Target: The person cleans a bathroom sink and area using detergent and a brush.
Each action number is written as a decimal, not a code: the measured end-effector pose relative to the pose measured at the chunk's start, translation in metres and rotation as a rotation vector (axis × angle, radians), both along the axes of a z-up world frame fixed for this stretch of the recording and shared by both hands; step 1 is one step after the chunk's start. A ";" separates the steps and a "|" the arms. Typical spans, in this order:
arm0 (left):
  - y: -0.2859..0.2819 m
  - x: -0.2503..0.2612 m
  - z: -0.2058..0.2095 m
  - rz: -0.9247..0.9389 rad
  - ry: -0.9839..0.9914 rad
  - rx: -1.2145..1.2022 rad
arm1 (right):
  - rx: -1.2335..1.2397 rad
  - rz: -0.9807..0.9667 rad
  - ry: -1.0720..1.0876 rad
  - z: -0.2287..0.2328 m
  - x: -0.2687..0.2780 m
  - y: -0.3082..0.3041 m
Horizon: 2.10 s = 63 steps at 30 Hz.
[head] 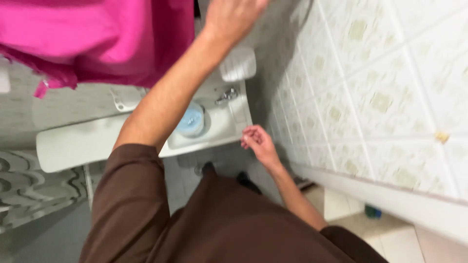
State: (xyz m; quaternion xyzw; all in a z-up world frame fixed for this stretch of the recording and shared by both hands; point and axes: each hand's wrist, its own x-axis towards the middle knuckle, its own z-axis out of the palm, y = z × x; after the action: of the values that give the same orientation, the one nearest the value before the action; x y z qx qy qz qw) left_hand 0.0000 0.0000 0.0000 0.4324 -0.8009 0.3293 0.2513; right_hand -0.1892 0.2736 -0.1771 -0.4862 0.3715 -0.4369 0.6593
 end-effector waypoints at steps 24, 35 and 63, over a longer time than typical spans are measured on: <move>0.034 0.019 0.039 -0.089 -0.475 0.077 | -0.039 -0.162 -0.058 0.060 0.032 -0.055; 0.019 0.019 -0.038 -0.103 -0.484 0.070 | 0.029 -0.143 0.005 0.045 0.021 -0.042; 0.020 0.000 -0.063 -0.240 -0.073 -0.283 | 0.042 -0.163 0.021 0.032 0.021 -0.036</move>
State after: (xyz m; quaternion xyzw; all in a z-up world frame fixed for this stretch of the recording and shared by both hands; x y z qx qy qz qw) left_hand 0.0001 0.0203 -0.0628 0.2818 -0.8010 0.4218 0.3178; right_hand -0.1681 0.2372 -0.1453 -0.4451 0.4256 -0.4761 0.6278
